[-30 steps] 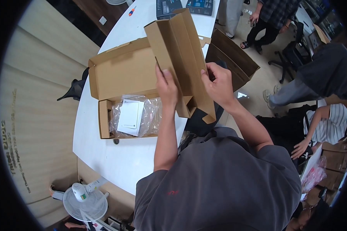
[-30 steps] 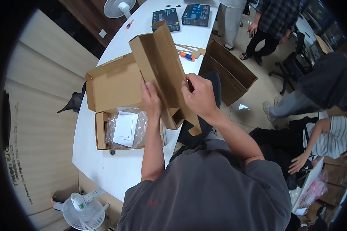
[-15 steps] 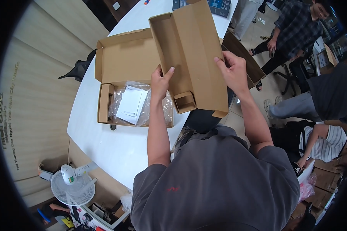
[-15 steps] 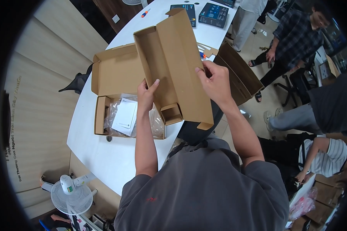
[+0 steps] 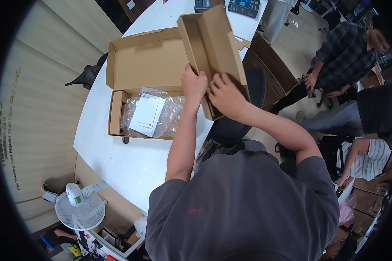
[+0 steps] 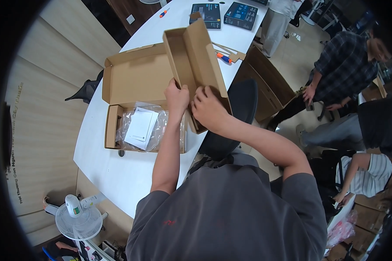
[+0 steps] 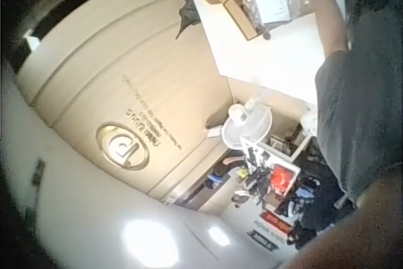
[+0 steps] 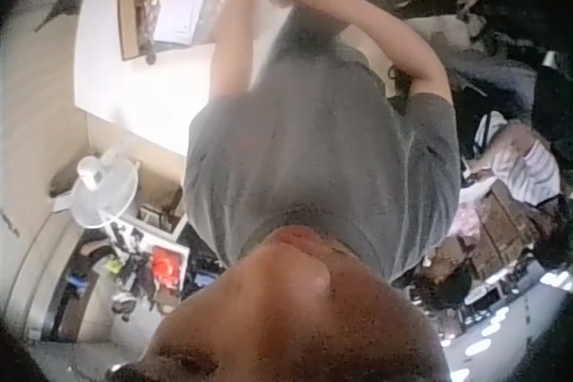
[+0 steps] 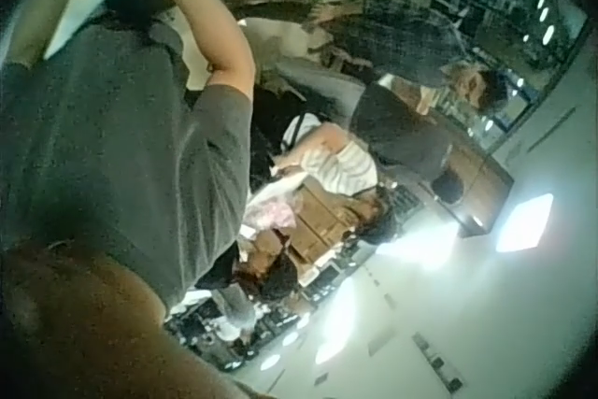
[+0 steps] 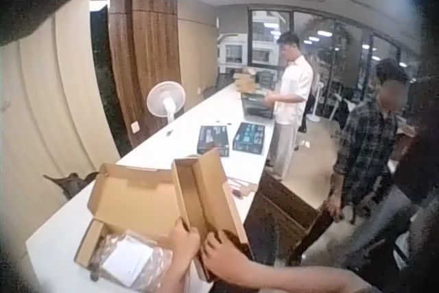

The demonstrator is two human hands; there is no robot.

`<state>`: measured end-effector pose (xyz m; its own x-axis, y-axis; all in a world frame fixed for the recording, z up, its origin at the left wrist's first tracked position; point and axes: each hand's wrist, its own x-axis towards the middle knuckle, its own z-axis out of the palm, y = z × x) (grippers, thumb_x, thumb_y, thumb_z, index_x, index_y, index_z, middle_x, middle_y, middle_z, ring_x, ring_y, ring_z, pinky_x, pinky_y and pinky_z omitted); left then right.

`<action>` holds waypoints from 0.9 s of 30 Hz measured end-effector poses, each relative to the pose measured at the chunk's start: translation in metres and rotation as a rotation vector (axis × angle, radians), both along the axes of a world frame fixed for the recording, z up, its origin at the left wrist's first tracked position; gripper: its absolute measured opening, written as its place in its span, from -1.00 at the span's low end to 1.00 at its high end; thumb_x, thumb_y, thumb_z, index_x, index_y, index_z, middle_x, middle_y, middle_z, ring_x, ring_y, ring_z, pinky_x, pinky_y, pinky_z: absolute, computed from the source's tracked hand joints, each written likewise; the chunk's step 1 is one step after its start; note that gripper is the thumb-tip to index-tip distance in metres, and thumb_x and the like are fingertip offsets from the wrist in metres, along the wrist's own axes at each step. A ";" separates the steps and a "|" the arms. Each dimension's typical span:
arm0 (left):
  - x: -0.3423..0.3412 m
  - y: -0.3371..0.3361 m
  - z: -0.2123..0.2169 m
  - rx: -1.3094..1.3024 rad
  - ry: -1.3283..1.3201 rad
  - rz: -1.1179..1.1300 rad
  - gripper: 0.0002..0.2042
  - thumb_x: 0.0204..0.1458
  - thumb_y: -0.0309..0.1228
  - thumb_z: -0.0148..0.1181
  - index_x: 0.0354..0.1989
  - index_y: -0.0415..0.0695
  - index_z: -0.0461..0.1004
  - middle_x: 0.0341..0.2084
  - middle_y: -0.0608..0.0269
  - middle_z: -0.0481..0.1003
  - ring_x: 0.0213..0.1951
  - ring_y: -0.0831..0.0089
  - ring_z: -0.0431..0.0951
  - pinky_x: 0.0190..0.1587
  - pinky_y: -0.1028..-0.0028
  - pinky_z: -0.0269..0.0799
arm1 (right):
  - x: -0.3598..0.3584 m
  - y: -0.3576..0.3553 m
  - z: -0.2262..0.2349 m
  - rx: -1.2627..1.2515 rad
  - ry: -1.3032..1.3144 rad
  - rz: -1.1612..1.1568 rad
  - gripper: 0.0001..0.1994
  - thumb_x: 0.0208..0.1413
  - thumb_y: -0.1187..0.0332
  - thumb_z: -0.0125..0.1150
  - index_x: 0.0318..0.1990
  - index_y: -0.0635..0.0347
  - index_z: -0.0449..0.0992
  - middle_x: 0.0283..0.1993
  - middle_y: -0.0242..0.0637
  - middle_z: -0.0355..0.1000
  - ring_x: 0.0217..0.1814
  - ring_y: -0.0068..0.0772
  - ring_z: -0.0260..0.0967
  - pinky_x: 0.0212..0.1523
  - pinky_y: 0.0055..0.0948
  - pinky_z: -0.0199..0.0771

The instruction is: The recorder is assembling and folding cardboard box inserts and organizing them into larger shipping boxes in an office environment.

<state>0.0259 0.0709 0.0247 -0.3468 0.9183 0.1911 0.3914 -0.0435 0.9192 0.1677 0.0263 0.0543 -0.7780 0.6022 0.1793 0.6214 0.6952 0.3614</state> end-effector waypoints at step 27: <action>-0.097 0.049 -0.070 -0.023 -1.175 0.149 -0.72 0.12 -0.36 0.04 -0.06 -0.27 0.41 -0.25 0.14 0.51 -0.22 0.31 0.56 -0.20 0.31 0.53 | 0.119 -0.019 0.069 -0.180 0.759 0.096 -0.80 -0.33 0.64 0.18 -0.43 0.24 0.47 -0.39 -0.27 0.34 -0.21 -0.17 0.38 -0.33 -0.34 0.48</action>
